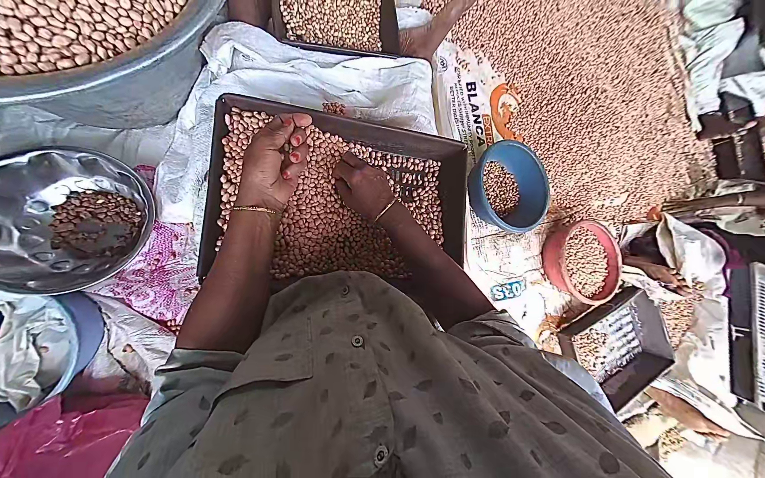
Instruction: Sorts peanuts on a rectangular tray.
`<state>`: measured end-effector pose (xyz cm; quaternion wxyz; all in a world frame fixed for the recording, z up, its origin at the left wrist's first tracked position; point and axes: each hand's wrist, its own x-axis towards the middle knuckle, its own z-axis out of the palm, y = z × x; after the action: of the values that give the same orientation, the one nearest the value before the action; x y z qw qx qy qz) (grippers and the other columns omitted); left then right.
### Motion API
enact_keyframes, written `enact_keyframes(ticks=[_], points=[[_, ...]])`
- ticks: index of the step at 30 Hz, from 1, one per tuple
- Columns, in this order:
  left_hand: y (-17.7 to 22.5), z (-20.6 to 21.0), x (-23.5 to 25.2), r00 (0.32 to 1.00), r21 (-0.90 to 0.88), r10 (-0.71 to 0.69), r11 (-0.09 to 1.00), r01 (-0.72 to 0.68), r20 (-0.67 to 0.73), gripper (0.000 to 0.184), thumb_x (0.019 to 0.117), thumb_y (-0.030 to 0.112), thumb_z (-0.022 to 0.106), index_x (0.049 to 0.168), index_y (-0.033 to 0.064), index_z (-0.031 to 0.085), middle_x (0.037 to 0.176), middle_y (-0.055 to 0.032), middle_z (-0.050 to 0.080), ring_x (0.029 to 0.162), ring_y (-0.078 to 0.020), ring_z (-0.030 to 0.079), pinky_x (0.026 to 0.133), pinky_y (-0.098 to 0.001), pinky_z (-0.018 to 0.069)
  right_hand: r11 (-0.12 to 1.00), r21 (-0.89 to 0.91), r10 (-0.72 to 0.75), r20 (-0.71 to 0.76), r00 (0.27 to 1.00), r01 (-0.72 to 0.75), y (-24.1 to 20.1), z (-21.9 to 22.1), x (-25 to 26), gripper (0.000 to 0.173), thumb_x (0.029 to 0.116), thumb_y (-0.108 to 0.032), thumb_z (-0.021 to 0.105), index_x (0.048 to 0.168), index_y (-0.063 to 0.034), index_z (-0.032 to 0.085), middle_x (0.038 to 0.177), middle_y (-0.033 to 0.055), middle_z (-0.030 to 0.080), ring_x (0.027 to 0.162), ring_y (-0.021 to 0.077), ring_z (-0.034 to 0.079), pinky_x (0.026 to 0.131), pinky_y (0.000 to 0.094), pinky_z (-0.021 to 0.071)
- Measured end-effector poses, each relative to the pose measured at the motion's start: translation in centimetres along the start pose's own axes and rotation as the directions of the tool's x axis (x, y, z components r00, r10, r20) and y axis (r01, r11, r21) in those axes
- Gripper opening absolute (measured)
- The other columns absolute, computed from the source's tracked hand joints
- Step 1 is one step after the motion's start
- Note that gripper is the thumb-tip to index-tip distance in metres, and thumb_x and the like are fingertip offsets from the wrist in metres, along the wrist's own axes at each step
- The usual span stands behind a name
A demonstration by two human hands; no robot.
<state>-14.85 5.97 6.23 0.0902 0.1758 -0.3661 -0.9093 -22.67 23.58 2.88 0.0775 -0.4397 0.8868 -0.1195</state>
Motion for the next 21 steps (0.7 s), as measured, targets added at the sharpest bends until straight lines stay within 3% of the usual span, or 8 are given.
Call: enact_keyframes(ticks=[2,4,6,9,10,13,17,21], points=[[0.0,0.2,-0.1,0.999,0.095,-0.017,0.995,0.021,-0.038,0.036,0.1120,0.019,0.030,0.105,0.0080,0.064,0.071,0.0052,0.057,0.047,0.0003,0.044,0.040,-0.0120,0.0330,1.000,0.031,0.006,-0.088,0.996,-0.003,0.5,0.1,-0.2,0.017,0.0924,-0.014,0.060,0.098,-0.0010,0.070,0.112,0.0176,0.069,0.088,0.0343,0.072,0.070,0.0526,0.0572],[0.1,0.6,-0.4,0.994,0.257,-0.067,0.962,0.088,-0.090,0.043,0.1134,0.032,0.031,0.102,0.0104,0.066,0.074,0.0048,0.062,0.049,-0.0004,0.047,0.042,-0.0133,0.0346,0.972,0.233,0.062,-0.220,0.973,-0.009,1.4,-0.5,-0.5,0.018,0.0920,-0.012,0.063,0.098,0.0022,0.071,0.100,0.0179,0.072,0.083,0.0313,0.071,0.072,0.0496,0.0575],[0.2,0.9,-0.6,0.985,0.404,-0.140,0.899,0.170,-0.102,0.053,0.1116,0.048,0.028,0.103,0.0144,0.068,0.080,0.0048,0.066,0.055,-0.0020,0.051,0.046,-0.0161,0.0363,0.868,0.482,0.086,-0.376,0.922,0.115,0.7,-2.2,-0.6,0.016,0.0934,-0.008,0.062,0.100,0.0036,0.070,0.089,0.0146,0.072,0.070,0.0196,0.070,0.066,0.0365,0.0608],[-0.2,1.4,-0.9,0.974,0.400,-0.210,0.888,0.228,-0.090,0.057,0.1101,0.053,0.025,0.101,0.0146,0.066,0.074,0.0046,0.065,0.051,-0.0028,0.048,0.044,-0.0169,0.0329,0.668,0.692,0.055,-0.413,0.909,0.274,-2.5,-4.1,-1.0,0.027,0.0977,-0.001,0.061,0.121,0.0114,0.064,0.104,0.0171,0.071,0.079,0.0174,0.073,0.074,0.0339,0.0646],[-0.1,1.4,-0.9,0.975,0.342,-0.207,0.913,0.222,-0.080,0.056,0.1110,0.051,0.024,0.099,0.0137,0.065,0.072,0.0043,0.063,0.049,-0.0027,0.045,0.043,-0.0168,0.0306,0.642,0.710,0.074,-0.434,0.898,0.291,-3.1,-3.8,-0.7,0.025,0.0973,0.000,0.060,0.118,0.0114,0.064,0.101,0.0160,0.071,0.076,0.0160,0.072,0.072,0.0328,0.0642],[0.3,0.7,-0.6,0.990,0.070,-0.104,0.991,0.111,-0.094,0.048,0.1136,0.032,0.026,0.098,0.0088,0.065,0.068,0.0047,0.057,0.043,-0.0001,0.040,0.037,-0.0128,0.0284,0.667,0.706,0.057,-0.368,0.928,0.239,-3.5,-1.6,-0.1,0.014,0.0953,0.000,0.060,0.104,0.0083,0.068,0.089,0.0138,0.070,0.069,0.0139,0.069,0.066,0.0305,0.0613],[0.7,0.1,-0.2,0.992,-0.075,-0.013,0.997,0.004,-0.123,0.039,0.1131,0.022,0.028,0.101,0.0086,0.062,0.069,0.0055,0.054,0.043,0.0003,0.040,0.038,-0.0117,0.0316,0.893,0.375,-0.195,-0.172,0.966,0.247,-4.5,1.8,-0.6,0.021,0.0958,-0.006,0.063,0.112,0.0021,0.074,0.118,0.0212,0.072,0.112,0.0348,0.070,0.097,0.0470,0.0566],[0.5,0.1,-0.2,0.996,-0.054,-0.006,0.999,0.001,-0.091,0.039,0.1128,0.020,0.026,0.103,0.0080,0.062,0.071,0.0047,0.056,0.044,0.0003,0.041,0.039,-0.0115,0.0322,0.934,0.286,-0.166,-0.185,0.969,0.214,-4.5,2.4,-0.5,0.018,0.0987,-0.007,0.060,0.108,0.0023,0.073,0.110,0.0216,0.072,0.096,0.0360,0.073,0.082,0.0498,0.0599]])
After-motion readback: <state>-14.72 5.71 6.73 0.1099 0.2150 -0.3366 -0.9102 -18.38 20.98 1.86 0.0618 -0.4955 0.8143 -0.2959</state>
